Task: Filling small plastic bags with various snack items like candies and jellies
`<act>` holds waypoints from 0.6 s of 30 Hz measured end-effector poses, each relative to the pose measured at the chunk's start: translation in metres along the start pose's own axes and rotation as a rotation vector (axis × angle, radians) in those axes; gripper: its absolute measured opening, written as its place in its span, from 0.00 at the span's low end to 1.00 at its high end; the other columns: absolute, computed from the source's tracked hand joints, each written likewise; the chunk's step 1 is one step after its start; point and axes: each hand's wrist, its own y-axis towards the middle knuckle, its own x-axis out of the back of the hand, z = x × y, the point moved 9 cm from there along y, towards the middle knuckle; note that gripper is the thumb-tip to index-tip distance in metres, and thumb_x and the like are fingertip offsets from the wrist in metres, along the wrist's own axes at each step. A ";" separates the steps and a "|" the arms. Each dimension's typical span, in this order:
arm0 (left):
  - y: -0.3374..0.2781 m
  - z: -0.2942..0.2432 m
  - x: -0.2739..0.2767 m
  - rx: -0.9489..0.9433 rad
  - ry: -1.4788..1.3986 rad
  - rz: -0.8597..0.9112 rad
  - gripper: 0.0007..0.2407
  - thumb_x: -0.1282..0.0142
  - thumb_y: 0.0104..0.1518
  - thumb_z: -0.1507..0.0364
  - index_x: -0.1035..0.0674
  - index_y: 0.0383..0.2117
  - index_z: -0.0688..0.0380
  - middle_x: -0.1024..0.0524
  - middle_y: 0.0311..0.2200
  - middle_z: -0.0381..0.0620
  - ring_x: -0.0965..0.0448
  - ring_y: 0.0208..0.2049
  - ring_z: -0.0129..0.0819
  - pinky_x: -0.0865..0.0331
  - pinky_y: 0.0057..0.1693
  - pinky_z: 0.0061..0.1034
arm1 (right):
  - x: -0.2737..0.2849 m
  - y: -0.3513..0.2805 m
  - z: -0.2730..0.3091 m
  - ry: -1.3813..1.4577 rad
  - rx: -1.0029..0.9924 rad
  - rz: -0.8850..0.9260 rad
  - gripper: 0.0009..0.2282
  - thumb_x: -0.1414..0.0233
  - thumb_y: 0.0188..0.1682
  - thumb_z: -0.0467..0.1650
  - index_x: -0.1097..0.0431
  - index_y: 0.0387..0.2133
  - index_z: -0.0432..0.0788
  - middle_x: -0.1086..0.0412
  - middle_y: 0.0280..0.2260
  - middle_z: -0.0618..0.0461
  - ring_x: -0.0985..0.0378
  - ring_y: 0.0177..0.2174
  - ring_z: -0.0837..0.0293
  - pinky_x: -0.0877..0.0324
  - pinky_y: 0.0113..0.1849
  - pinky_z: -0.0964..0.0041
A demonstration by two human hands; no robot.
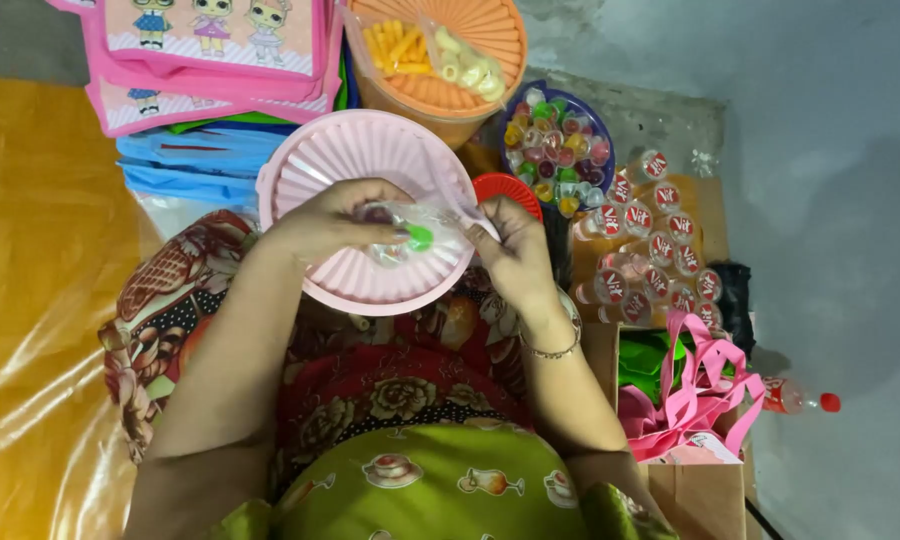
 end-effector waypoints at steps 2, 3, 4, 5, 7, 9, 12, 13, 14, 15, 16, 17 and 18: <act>0.007 0.005 0.008 -0.004 -0.066 -0.023 0.17 0.41 0.38 0.80 0.29 0.37 0.69 0.30 0.26 0.47 0.26 0.24 0.29 0.27 0.30 0.21 | -0.004 0.000 0.010 0.081 -0.020 -0.018 0.02 0.53 0.40 0.23 0.36 0.20 0.39 0.46 0.07 0.55 0.44 0.11 0.68 0.47 0.17 0.79; 0.010 0.008 0.013 -0.009 -0.136 -0.051 0.18 0.42 0.38 0.82 0.30 0.38 0.70 0.29 0.26 0.49 0.24 0.24 0.32 0.26 0.30 0.23 | -0.006 0.000 0.014 0.160 -0.040 -0.031 0.04 0.54 0.42 0.25 0.37 0.19 0.40 0.48 0.06 0.58 0.46 0.10 0.70 0.50 0.16 0.82; 0.013 0.012 0.013 -0.006 -0.134 -0.047 0.18 0.42 0.38 0.82 0.30 0.38 0.70 0.29 0.26 0.49 0.24 0.24 0.32 0.26 0.30 0.23 | -0.006 0.002 0.016 0.161 -0.041 -0.036 0.04 0.54 0.42 0.25 0.37 0.19 0.40 0.48 0.06 0.58 0.46 0.10 0.70 0.50 0.16 0.82; 0.015 0.014 0.015 -0.021 -0.201 -0.058 0.17 0.43 0.39 0.82 0.30 0.38 0.70 0.28 0.26 0.49 0.24 0.25 0.32 0.26 0.32 0.25 | -0.003 0.004 0.022 0.144 -0.005 -0.060 0.04 0.55 0.43 0.25 0.38 0.19 0.40 0.47 0.07 0.57 0.45 0.10 0.70 0.49 0.16 0.82; 0.019 0.018 0.015 -0.033 -0.268 -0.067 0.17 0.45 0.40 0.82 0.30 0.39 0.70 0.28 0.26 0.49 0.23 0.26 0.33 0.26 0.33 0.26 | -0.003 0.007 0.037 0.126 0.029 -0.088 0.05 0.55 0.43 0.25 0.38 0.19 0.40 0.47 0.07 0.56 0.45 0.10 0.70 0.49 0.17 0.81; 0.022 0.015 0.009 -0.094 -0.307 -0.016 0.19 0.43 0.36 0.86 0.29 0.38 0.70 0.27 0.27 0.52 0.24 0.28 0.33 0.27 0.36 0.28 | -0.004 0.007 0.061 0.145 0.082 -0.143 0.04 0.56 0.44 0.26 0.38 0.21 0.41 0.45 0.08 0.58 0.46 0.12 0.71 0.50 0.18 0.81; 0.023 0.016 0.012 -0.101 -0.339 -0.103 0.14 0.42 0.37 0.83 0.26 0.33 0.67 0.26 0.25 0.47 0.24 0.27 0.31 0.27 0.36 0.26 | 0.000 0.009 0.060 0.086 0.115 -0.080 0.02 0.53 0.43 0.25 0.36 0.23 0.39 0.37 0.14 0.53 0.40 0.18 0.68 0.42 0.25 0.78; 0.017 0.001 0.003 -0.101 -0.339 -0.105 0.14 0.42 0.37 0.83 0.26 0.33 0.67 0.26 0.25 0.47 0.24 0.27 0.31 0.27 0.36 0.26 | 0.002 0.010 0.063 0.087 0.114 -0.079 0.02 0.53 0.43 0.25 0.36 0.23 0.39 0.37 0.14 0.53 0.40 0.18 0.68 0.42 0.25 0.78; 0.010 -0.012 -0.002 -0.086 -0.394 -0.145 0.11 0.42 0.39 0.82 0.25 0.31 0.67 0.26 0.24 0.48 0.23 0.27 0.32 0.26 0.36 0.27 | 0.000 0.011 0.067 0.048 0.114 -0.040 0.01 0.49 0.40 0.24 0.35 0.22 0.38 0.36 0.14 0.52 0.40 0.19 0.68 0.41 0.25 0.78; 0.003 -0.025 -0.007 -0.070 -0.450 -0.186 0.08 0.43 0.40 0.81 0.25 0.28 0.66 0.25 0.23 0.48 0.22 0.26 0.34 0.26 0.35 0.28 | -0.002 0.012 0.070 0.010 0.112 -0.001 0.03 0.46 0.37 0.23 0.34 0.21 0.36 0.35 0.14 0.51 0.39 0.19 0.69 0.41 0.25 0.78; 0.004 -0.025 -0.009 -0.070 -0.451 -0.190 0.08 0.43 0.40 0.81 0.25 0.28 0.66 0.25 0.23 0.48 0.22 0.26 0.34 0.26 0.35 0.28 | -0.002 0.011 0.070 0.010 0.111 0.002 0.03 0.46 0.37 0.23 0.34 0.21 0.36 0.35 0.14 0.51 0.39 0.19 0.69 0.41 0.25 0.78; 0.004 -0.025 -0.009 -0.068 -0.477 -0.193 0.08 0.43 0.40 0.81 0.25 0.28 0.67 0.25 0.23 0.50 0.22 0.26 0.36 0.26 0.35 0.31 | -0.001 0.011 0.069 0.012 0.102 -0.002 0.02 0.47 0.37 0.22 0.33 0.20 0.36 0.34 0.15 0.49 0.37 0.19 0.66 0.40 0.26 0.76; 0.003 -0.025 -0.010 -0.067 -0.503 -0.196 0.08 0.42 0.40 0.81 0.25 0.27 0.68 0.25 0.23 0.51 0.22 0.26 0.38 0.27 0.35 0.34 | -0.001 0.010 0.068 0.014 0.093 -0.007 0.02 0.48 0.37 0.21 0.33 0.20 0.36 0.33 0.15 0.48 0.35 0.19 0.64 0.39 0.27 0.75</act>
